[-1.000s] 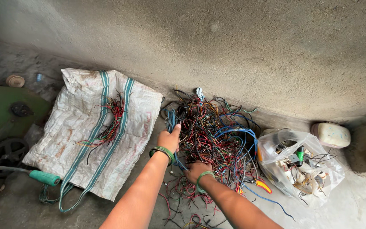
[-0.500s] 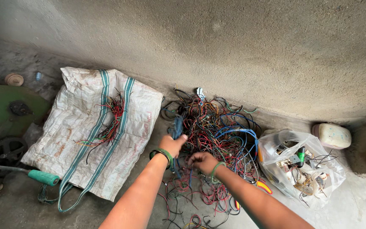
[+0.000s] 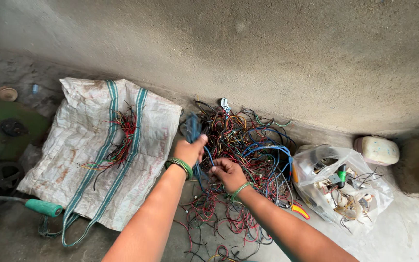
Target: The person sorts blue wires from a pile of mixed scrap wires by hand, untangling and gathering them into a bundle.
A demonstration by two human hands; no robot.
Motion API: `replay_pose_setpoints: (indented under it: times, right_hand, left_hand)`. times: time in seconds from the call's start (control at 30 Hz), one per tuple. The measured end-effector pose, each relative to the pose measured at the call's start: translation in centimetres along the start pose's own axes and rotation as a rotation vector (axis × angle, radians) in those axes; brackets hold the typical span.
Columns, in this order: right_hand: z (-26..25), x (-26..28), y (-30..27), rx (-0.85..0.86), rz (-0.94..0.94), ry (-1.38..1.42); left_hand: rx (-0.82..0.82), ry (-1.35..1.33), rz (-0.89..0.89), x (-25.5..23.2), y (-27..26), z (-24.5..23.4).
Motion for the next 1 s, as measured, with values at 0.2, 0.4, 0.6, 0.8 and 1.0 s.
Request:
replay_pose_setpoints:
  times: [0.2,0.4,0.6,0.8,1.0]
  right_hand:
    - [2.7,0.5,-0.5,-0.012,-0.037,-0.207]
    - [5.4,-0.1,-0.8,0.006,-0.219,-0.748]
    - [6.3,-6.2,-0.2,-0.073,0.028,-1.285]
    - [5.0,-10.7,1.0,-0.021,0.187,-1.53]
    - [4.4,-7.3,0.4,0.004,0.194,-1.345]
  left_hand:
    - [-0.006,0.103,-0.054,3.2,-1.2,-0.5]
    - [-0.11,-0.411,-0.216,3.8,-0.8,-4.5]
    - [-0.219,-0.554,-0.127,0.5,-1.0,-8.8]
    - [-0.193,-0.563,-0.135,0.4,-1.8,-9.2]
    - [-0.159,-0.405,-0.202,3.5,-3.4,-9.4]
Point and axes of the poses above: each hand's wrist, its own y-axis towards the middle knuckle, its own z-axis out of the palm, x = y × z, the point moved 10 cm from there along y, towards the middle knuckle, and after that the axes turned 1 degree about x, right-handed, at the moved point
